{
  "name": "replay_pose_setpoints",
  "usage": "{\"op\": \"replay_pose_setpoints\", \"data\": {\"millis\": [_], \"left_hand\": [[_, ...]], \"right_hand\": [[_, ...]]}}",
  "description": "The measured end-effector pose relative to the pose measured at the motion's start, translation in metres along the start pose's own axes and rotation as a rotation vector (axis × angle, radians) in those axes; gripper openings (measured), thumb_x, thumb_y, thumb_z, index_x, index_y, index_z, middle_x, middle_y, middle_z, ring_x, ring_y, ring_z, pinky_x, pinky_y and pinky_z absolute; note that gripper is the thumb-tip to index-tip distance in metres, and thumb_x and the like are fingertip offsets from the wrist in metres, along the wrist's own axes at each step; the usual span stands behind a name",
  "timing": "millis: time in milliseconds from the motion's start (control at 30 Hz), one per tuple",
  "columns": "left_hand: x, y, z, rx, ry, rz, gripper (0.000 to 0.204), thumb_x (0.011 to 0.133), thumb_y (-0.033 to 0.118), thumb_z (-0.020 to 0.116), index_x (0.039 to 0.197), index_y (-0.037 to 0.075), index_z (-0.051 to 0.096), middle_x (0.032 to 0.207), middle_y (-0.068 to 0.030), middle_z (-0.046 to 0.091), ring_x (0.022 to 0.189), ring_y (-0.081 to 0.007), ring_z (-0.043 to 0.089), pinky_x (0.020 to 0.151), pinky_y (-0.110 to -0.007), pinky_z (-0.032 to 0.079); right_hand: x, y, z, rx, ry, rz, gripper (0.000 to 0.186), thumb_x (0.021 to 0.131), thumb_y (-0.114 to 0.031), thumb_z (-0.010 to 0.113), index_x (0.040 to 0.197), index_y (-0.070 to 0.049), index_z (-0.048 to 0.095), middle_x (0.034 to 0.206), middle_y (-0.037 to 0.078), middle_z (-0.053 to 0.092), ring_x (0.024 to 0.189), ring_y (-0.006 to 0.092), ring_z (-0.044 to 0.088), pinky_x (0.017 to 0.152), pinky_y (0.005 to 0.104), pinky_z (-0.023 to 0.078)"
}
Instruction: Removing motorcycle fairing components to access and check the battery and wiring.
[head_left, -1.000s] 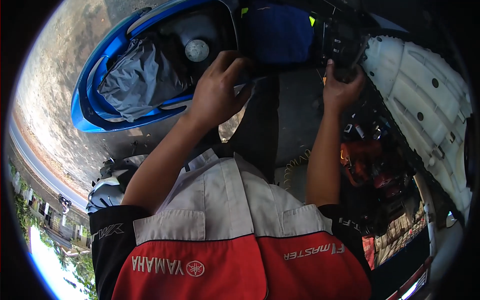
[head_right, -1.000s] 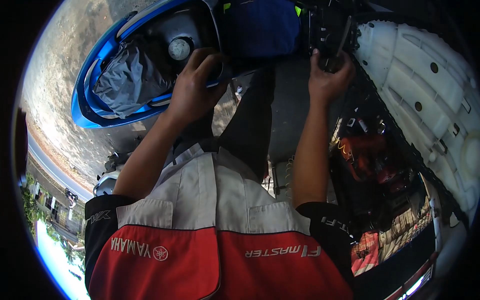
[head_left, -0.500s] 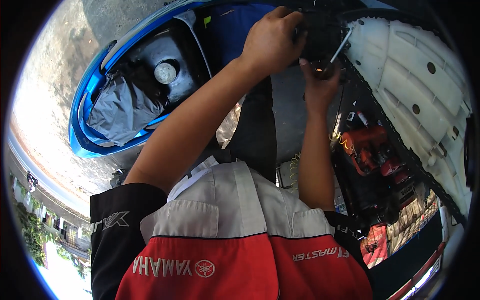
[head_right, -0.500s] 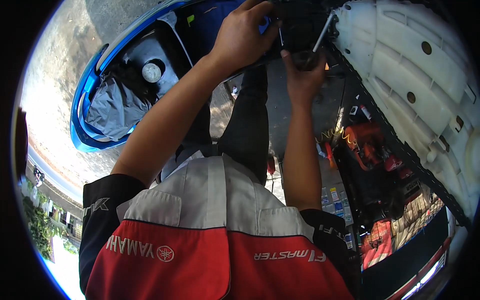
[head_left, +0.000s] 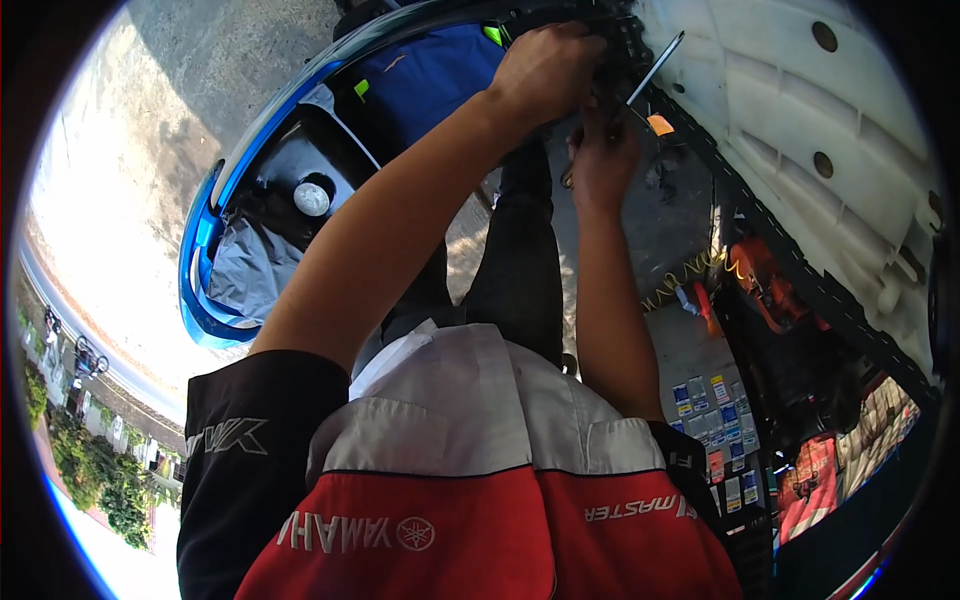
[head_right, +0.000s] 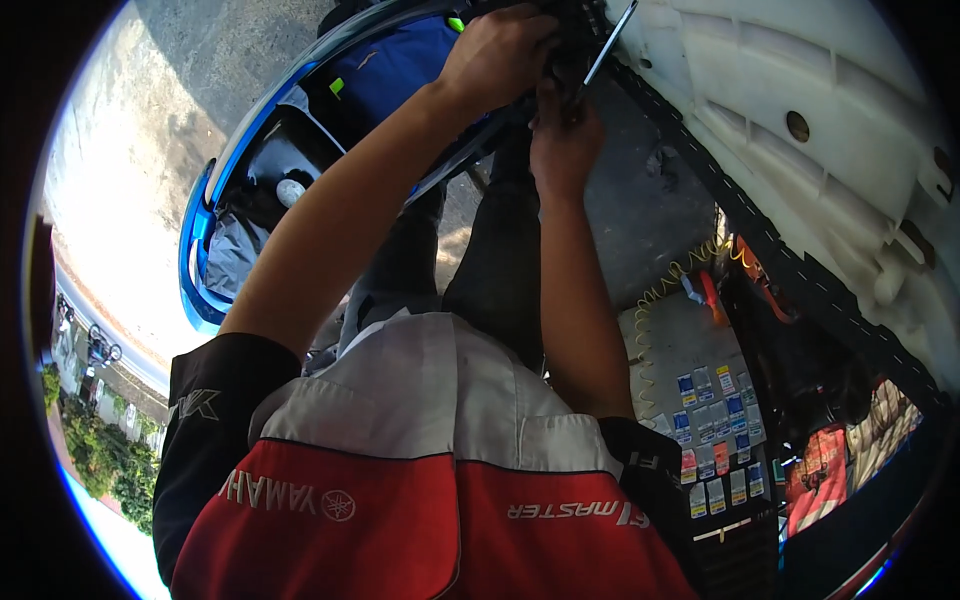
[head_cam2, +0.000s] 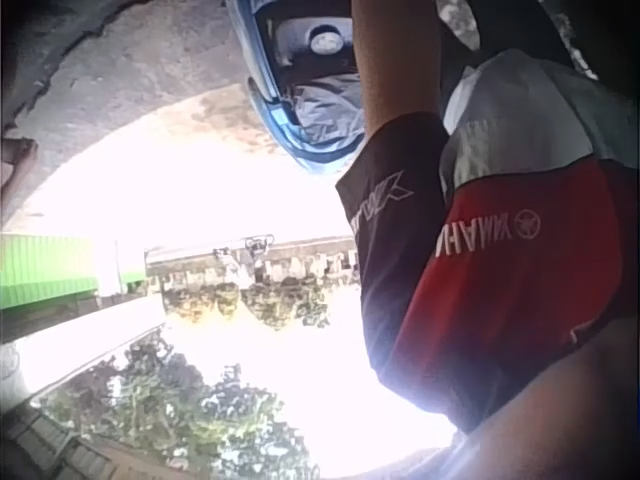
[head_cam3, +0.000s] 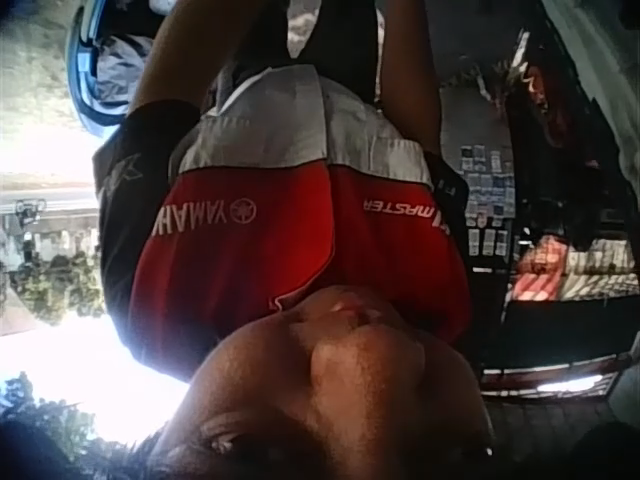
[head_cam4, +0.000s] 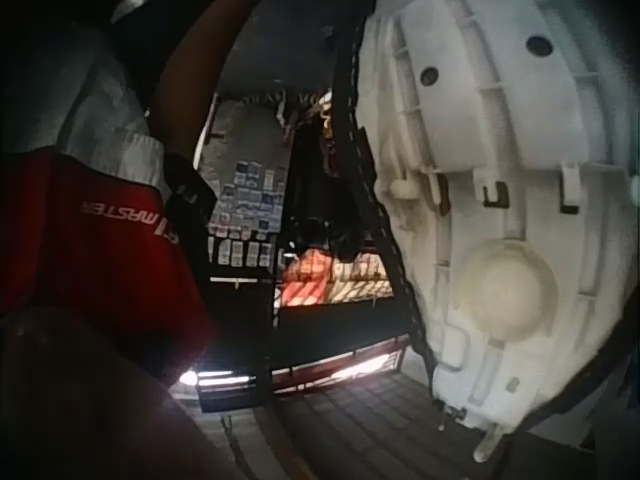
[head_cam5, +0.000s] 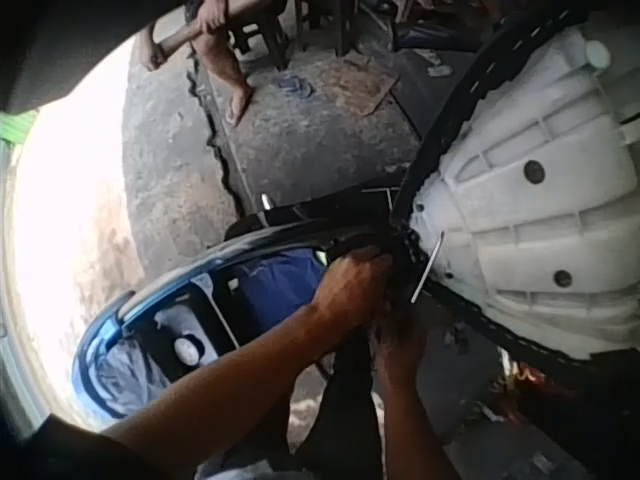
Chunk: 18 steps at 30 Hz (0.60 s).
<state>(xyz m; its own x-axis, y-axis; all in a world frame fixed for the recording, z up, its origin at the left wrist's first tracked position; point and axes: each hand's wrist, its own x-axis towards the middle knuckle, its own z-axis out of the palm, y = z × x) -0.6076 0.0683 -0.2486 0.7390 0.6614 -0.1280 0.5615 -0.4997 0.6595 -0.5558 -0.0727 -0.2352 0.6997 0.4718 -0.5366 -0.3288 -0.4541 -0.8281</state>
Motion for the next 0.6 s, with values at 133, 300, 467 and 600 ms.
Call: {"op": "replay_pose_setpoints", "data": {"millis": [133,300,467,600], "left_hand": [[-0.011,-0.022,-0.007,-0.342,0.076,0.331,0.018,0.083,0.012,0.074,0.101,0.007,0.073,0.094,-0.0131,0.069,0.089,-0.0329,0.069,0.077,-0.042,0.057],[-0.070,0.001,-0.014,-0.489,-0.048,0.324,0.014,0.089,0.005,0.071,0.102,0.005,0.074,0.093,-0.0128,0.071,0.084,-0.0287,0.071,0.074,-0.039,0.057],[-0.124,-0.032,-0.052,-0.386,0.244,-0.165,0.012,0.090,0.012,0.072,0.099,0.005,0.074,0.088,-0.0125,0.069,0.072,-0.0278,0.071,0.063,-0.036,0.055],[-0.137,-0.067,-0.073,-0.155,0.137,-0.349,0.024,0.088,0.016,0.073,0.110,0.005,0.073,0.102,-0.0168,0.070,0.093,-0.0321,0.070,0.082,-0.041,0.056]], "right_hand": [[0.002,0.013,-0.004,-0.005,-0.001,0.022,0.036,0.095,-0.023,0.074,0.121,0.001,0.067,0.080,0.002,0.065,0.063,0.0078,0.056,0.056,0.0248,0.044],[-0.009,0.020,-0.012,-0.119,-0.066,-0.186,0.048,0.090,-0.025,0.080,0.128,-0.001,0.064,0.095,0.004,0.065,0.066,0.0065,0.054,0.062,0.0231,0.047],[-0.033,0.011,0.005,-0.163,-0.110,-0.254,0.070,0.078,-0.027,0.091,0.133,-0.003,0.055,0.105,0.006,0.062,0.073,0.0095,0.057,0.067,0.0245,0.049],[-0.019,0.007,0.028,-0.729,0.169,-0.632,0.082,0.069,-0.034,0.095,0.133,-0.004,0.051,0.101,0.010,0.063,0.070,0.0216,0.062,0.068,0.0328,0.053]]}}
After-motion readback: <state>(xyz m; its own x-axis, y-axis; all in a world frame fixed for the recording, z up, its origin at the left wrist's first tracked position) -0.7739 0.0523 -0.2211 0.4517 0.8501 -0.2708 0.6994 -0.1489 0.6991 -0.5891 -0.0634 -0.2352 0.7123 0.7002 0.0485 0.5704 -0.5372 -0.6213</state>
